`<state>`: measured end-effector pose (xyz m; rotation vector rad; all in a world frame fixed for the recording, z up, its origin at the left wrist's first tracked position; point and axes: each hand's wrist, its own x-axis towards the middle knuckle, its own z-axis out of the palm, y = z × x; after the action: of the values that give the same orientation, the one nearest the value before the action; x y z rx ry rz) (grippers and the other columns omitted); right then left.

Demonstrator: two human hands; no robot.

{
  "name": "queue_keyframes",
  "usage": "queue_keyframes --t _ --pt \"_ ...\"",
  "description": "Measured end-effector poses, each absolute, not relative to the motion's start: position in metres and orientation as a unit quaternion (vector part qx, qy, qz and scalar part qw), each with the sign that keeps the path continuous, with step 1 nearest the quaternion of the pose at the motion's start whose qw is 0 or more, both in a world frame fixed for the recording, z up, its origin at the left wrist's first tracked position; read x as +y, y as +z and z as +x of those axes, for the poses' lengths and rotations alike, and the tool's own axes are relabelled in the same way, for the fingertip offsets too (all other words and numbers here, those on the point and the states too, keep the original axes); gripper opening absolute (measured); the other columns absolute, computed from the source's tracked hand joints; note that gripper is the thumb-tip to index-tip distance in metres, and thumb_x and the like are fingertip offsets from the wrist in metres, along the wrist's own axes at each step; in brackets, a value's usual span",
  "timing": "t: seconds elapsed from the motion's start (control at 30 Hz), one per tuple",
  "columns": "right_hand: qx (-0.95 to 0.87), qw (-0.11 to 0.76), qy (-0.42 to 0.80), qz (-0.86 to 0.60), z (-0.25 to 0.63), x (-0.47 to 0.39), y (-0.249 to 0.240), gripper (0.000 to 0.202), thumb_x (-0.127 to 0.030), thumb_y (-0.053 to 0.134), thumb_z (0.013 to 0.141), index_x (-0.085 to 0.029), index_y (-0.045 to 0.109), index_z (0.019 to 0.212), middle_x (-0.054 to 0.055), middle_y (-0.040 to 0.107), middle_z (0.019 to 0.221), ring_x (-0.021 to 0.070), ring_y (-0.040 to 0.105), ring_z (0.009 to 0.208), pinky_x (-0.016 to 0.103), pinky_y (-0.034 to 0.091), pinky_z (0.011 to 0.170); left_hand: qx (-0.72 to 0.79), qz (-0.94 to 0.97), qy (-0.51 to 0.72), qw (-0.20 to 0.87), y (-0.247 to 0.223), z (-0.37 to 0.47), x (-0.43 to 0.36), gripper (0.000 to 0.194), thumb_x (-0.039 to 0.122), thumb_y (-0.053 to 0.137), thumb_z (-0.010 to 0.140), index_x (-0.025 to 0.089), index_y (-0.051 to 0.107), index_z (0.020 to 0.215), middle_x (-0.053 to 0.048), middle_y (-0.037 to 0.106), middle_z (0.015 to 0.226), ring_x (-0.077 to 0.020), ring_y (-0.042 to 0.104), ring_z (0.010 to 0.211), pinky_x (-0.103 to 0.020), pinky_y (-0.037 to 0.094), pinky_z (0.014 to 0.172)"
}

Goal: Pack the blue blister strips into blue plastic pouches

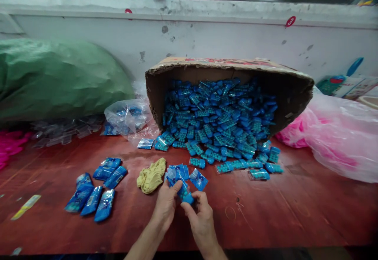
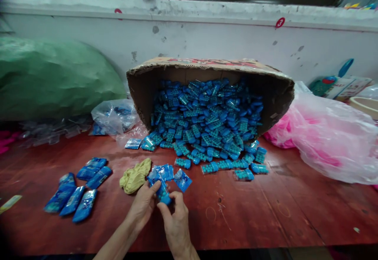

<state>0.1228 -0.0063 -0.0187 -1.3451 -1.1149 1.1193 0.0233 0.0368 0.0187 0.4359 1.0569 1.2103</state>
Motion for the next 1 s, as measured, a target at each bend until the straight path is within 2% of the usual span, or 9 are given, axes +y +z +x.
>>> queue_keyframes --t 0.13,0.33,0.43,0.57,0.67,0.8,1.0 --pt "-0.376 0.532 0.535 -0.538 0.121 0.002 -0.017 0.02 -0.027 0.06 0.072 -0.02 0.043 0.079 -0.007 0.05 0.057 0.0077 0.047 0.042 0.019 0.041 0.042 0.487 0.182 0.521 0.676 0.018 0.025 0.038 0.024 0.024 0.066 0.066 0.016 0.053 0.083 0.001 0.062 0.064 -0.0109 0.058 0.055 -0.023 0.046 0.055" --pt "-0.35 0.505 0.662 -0.43 0.138 0.009 -0.004 0.023 -0.031 0.063 0.068 -0.02 0.046 0.079 -0.004 0.055 0.067 0.011 0.055 0.051 0.022 0.046 0.043 0.443 0.162 0.442 0.763 0.024 0.011 0.036 0.012 0.023 0.06 0.072 0.012 0.057 0.077 -0.005 0.067 0.07 -0.0162 0.062 0.063 -0.029 0.048 0.06" --pt "-0.395 0.516 0.642 -0.406 0.148 0.014 0.004 0.028 -0.027 0.068 0.064 -0.021 0.052 0.085 -0.002 0.059 0.079 0.0126 0.057 0.063 0.025 0.05 0.057 0.38 0.174 0.431 0.8 0.026 0.005 0.034 0.012 0.018 0.058 0.074 0.012 0.06 0.084 -0.006 0.068 0.078 -0.0172 0.063 0.074 -0.03 0.048 0.07" --pt "-0.52 0.487 0.529 -0.461 0.156 0.016 0.014 0.058 -0.021 0.075 0.054 -0.027 0.054 0.108 0.001 0.057 0.103 0.0198 0.053 0.097 0.034 0.041 0.088 0.307 0.188 0.393 0.846 0.026 0.0 0.033 0.022 0.016 0.055 0.076 0.013 0.06 0.097 -0.008 0.069 0.084 -0.0197 0.062 0.088 -0.032 0.045 0.081" --pt "-0.574 0.452 0.502 -0.462 0.159 0.016 0.017 0.074 -0.022 0.077 0.053 -0.031 0.048 0.12 0.003 0.049 0.12 0.0235 0.045 0.112 0.036 0.037 0.094 0.284 0.199 0.365 0.864 0.025 0.0 0.032 0.025 0.018 0.056 0.075 0.012 0.06 0.1 -0.011 0.069 0.088 -0.0232 0.062 0.09 -0.035 0.044 0.083" --pt "-0.564 0.439 0.565 -0.413 0.16 0.018 0.016 0.065 -0.022 0.072 0.061 -0.03 0.049 0.12 0.002 0.053 0.117 0.0224 0.051 0.105 0.037 0.041 0.09 0.296 0.191 0.358 0.865 0.023 0.004 0.029 0.028 0.02 0.061 0.071 0.01 0.062 0.098 -0.013 0.069 0.085 -0.0244 0.063 0.09 -0.033 0.044 0.083" --pt "-0.583 0.479 0.516 -0.406 0.158 0.02 0.019 0.036 -0.022 0.065 0.069 -0.026 0.062 0.105 0.002 0.061 0.1 0.0197 0.055 0.096 0.032 0.041 0.088 0.338 0.119 0.406 0.84 0.019 0.015 0.021 0.015 0.021 0.062 0.072 0.013 0.064 0.084 -0.007 0.07 0.079 -0.0164 0.065 0.076 -0.027 0.048 0.074"
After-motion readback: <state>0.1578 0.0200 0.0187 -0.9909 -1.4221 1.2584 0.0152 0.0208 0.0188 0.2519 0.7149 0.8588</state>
